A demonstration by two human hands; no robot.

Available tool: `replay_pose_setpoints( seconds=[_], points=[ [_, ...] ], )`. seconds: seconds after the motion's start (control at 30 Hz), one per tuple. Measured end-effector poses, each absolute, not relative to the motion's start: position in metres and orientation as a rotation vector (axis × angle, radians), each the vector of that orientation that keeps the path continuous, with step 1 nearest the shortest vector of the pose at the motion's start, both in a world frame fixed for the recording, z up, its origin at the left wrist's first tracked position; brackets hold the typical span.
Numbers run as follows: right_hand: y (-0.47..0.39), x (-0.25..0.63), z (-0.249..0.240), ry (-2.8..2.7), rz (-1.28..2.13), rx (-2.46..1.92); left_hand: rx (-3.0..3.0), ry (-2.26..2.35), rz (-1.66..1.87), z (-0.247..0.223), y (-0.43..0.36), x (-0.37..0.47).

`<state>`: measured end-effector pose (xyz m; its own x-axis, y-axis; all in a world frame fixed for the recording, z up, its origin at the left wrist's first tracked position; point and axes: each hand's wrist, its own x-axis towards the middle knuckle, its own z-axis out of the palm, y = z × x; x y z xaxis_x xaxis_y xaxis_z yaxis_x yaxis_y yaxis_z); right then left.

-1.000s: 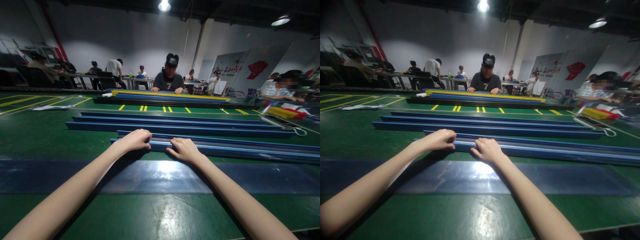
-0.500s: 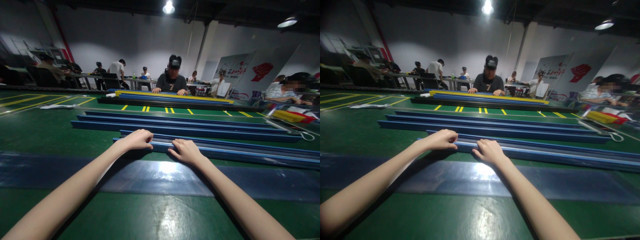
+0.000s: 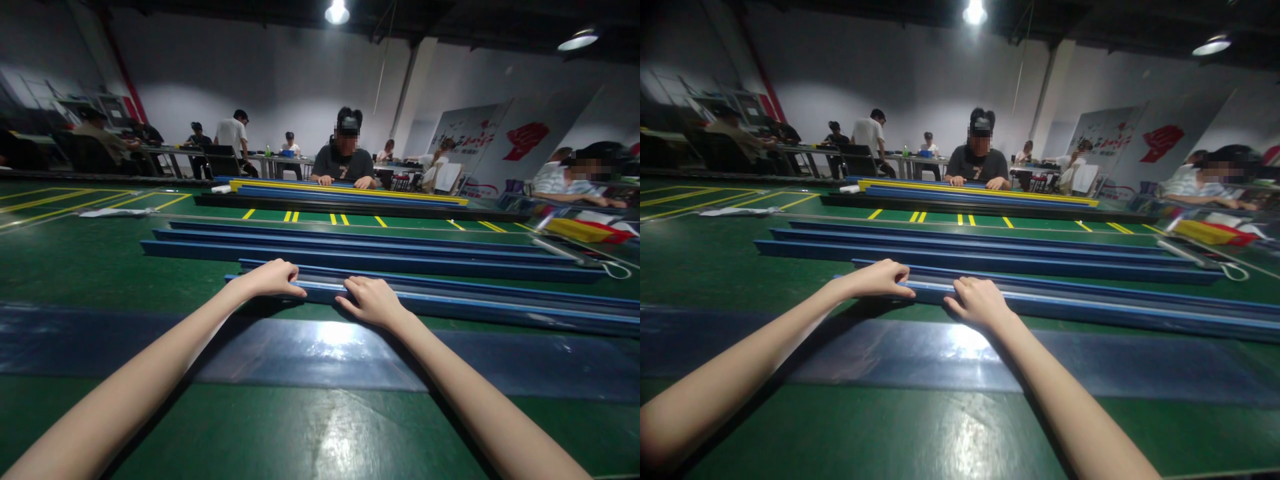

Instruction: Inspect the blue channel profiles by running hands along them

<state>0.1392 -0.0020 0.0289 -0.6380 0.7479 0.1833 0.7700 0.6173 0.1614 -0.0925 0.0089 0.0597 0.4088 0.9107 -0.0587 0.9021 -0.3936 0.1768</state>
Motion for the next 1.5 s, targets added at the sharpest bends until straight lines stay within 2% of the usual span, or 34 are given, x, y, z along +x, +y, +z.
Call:
replay_pose_setpoints(
  seconds=[0.57,1.5],
  points=[
    [-0.002,0.139,0.029,-2.730,-0.364,-1.273,2.412,1.664,-0.053,0.047,0.011,-0.094],
    [-0.003,0.139,0.029,-2.717,-0.383,-1.253,2.377,1.646,-0.039,0.047,0.011,-0.095]
  ],
)
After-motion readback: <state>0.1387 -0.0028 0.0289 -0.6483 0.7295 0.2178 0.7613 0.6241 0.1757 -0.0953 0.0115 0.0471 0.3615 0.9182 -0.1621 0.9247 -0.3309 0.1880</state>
